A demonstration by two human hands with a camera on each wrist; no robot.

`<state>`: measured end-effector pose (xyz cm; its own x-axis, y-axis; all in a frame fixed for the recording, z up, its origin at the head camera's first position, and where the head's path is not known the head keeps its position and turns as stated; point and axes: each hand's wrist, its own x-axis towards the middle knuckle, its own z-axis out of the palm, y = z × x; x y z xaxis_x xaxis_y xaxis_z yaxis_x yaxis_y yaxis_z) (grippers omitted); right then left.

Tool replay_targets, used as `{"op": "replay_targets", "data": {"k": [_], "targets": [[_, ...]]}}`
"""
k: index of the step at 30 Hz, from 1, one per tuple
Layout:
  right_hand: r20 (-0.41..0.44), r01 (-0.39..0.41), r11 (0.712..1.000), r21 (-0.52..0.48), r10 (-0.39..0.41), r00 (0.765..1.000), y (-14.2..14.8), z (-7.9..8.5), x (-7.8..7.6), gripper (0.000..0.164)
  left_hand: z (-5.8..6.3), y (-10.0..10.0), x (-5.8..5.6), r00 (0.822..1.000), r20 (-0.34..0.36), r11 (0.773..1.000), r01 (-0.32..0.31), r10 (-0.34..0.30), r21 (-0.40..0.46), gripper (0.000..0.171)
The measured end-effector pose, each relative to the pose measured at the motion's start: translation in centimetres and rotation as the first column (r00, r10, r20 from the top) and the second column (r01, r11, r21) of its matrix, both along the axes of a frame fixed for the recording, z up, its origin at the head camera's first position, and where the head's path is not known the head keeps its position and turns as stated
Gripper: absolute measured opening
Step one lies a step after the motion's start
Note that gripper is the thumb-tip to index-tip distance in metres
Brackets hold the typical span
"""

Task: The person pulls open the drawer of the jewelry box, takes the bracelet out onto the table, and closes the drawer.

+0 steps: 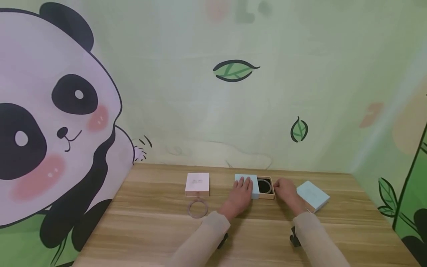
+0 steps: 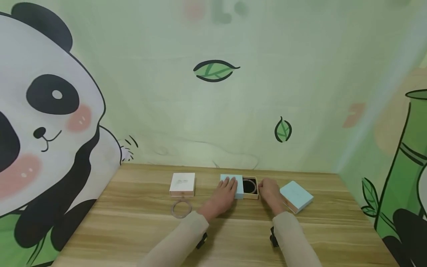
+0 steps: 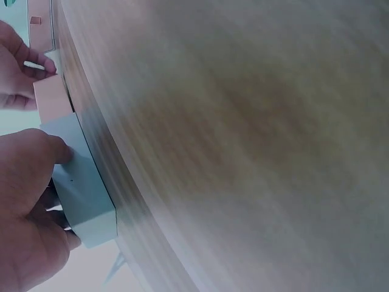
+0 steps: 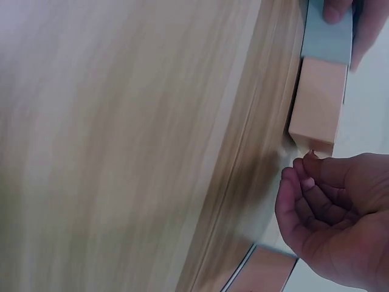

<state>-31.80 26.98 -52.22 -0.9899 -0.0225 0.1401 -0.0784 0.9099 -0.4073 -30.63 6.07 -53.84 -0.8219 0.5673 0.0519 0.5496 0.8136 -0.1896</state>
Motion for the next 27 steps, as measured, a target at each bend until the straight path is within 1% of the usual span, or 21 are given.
{"op": "replay_targets", "data": {"k": [4,8,11,18,22,24,27], "targets": [[0.001,0.004,1.0,0.003,-0.004,1.0,1.0,0.1,0.3,0.015,0.0,-0.1,-0.1,1.0,-0.003,1.0,0.014,-0.014,0.017,0.049],[0.028,0.029,1.0,-0.013,-0.028,0.999,1.6,0.0,0.4,0.016,0.0,-0.3,-0.1,0.999,0.002,0.999,0.033,-0.033,0.033,0.049],[0.034,0.022,1.0,-0.017,-0.022,0.999,1.7,0.0,0.4,0.016,0.2,-0.3,-0.1,0.999,0.003,0.999,0.032,-0.032,0.038,0.049],[-0.006,0.018,1.0,-0.005,-0.018,1.0,1.4,0.3,0.5,0.015,0.5,-0.4,-0.1,0.999,0.013,0.999,0.038,-0.038,0.032,0.047],[-0.051,-0.014,1.0,-0.008,0.014,0.999,0.4,1.0,0.5,0.017,0.5,-0.5,0.1,0.999,0.005,0.998,0.033,-0.034,0.056,0.045],[-0.072,-0.046,0.999,0.003,0.046,0.996,-0.2,1.5,0.4,0.019,0.5,-0.5,0.1,0.999,-0.009,0.997,0.032,-0.032,0.072,0.044],[-0.079,-0.097,0.994,0.044,0.101,0.992,-1.0,2.0,0.0,0.018,0.6,-0.6,0.2,0.999,-0.015,0.996,0.032,-0.031,0.081,0.045]]}}
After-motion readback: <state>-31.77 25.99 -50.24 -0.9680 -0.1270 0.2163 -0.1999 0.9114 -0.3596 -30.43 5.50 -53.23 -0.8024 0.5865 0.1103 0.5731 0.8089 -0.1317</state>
